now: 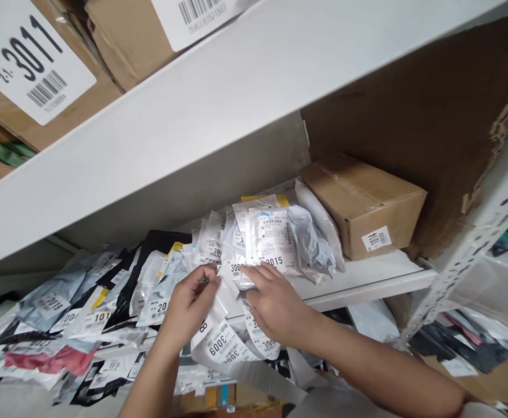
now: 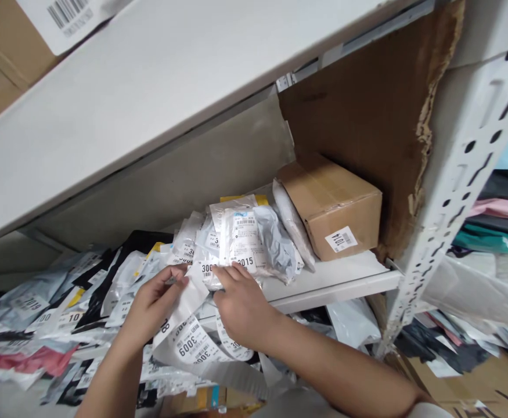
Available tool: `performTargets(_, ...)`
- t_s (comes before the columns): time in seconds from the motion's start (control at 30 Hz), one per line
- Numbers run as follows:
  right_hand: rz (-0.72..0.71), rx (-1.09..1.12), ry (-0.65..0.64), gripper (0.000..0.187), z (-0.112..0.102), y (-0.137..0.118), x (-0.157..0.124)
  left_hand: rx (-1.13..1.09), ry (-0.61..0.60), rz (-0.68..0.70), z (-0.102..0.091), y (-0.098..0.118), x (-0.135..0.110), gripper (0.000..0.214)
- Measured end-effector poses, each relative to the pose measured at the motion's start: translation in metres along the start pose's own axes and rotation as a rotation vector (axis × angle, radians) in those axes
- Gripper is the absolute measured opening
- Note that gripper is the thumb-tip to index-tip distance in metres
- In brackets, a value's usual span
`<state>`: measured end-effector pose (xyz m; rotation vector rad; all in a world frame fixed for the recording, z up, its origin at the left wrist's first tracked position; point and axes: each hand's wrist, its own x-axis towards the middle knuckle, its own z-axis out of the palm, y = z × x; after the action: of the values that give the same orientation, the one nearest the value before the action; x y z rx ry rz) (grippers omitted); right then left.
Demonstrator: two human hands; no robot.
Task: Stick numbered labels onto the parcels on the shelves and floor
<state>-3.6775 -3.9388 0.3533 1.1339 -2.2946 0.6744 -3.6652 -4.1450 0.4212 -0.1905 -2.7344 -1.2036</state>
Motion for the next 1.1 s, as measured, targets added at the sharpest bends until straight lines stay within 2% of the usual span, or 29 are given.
performTargets(0.17, 0.001, -0.017, -0.016, 0.016, -0.001, -0.001, 0.001, -0.178, -0.100, -0.030, -0.002, -0.002, -0.001, 0.030)
performTargets(0.3, 0.010, -0.009, -0.017, 0.015, -0.001, -0.002, 0.001, -0.303, -0.122, -0.131, -0.005, -0.004, 0.001, 0.026)
performTargets(0.37, 0.017, 0.007, -0.019, 0.016, -0.001, -0.003, 0.002, -0.361, -0.106, -0.158, -0.008, -0.004, -0.001, 0.023)
performTargets(0.47, 0.032, 0.027, -0.026, 0.014, 0.001, -0.003, 0.003, -0.410, -0.075, -0.099, -0.017, -0.003, -0.011, 0.020)
performTargets(0.6, 0.007, 0.062, -0.039, 0.012, 0.001, -0.002, 0.002, -0.225, 0.101, 0.033, -0.030, -0.005, -0.038, 0.024)
performTargets(0.67, -0.019, 0.132, -0.018, 0.011, -0.001, -0.002, -0.003, -0.194, 0.129, 0.069, -0.031, -0.009, -0.056, 0.023)
performTargets(0.8, -0.052, 0.458, 0.017, 0.009, -0.007, -0.003, -0.027, -0.108, 0.156, 0.100, -0.015, -0.024, -0.091, 0.019)
performTargets(0.87, 0.005, 0.692, -0.013, 0.007, -0.007, -0.005, -0.043, -0.014, 0.207, 0.127, 0.000, -0.031, -0.104, 0.019)
performTargets(1.0, 0.321, 1.075, -0.073, 0.010, 0.009, -0.002, -0.073, 0.339, 0.335, 0.253, 0.033, -0.040, -0.122, 0.021)
performTargets(1.1, 0.534, 1.397, -0.064, 0.032, 0.030, 0.004, -0.090, 0.612, 0.283, 0.403, 0.053, -0.040, -0.129, 0.017)
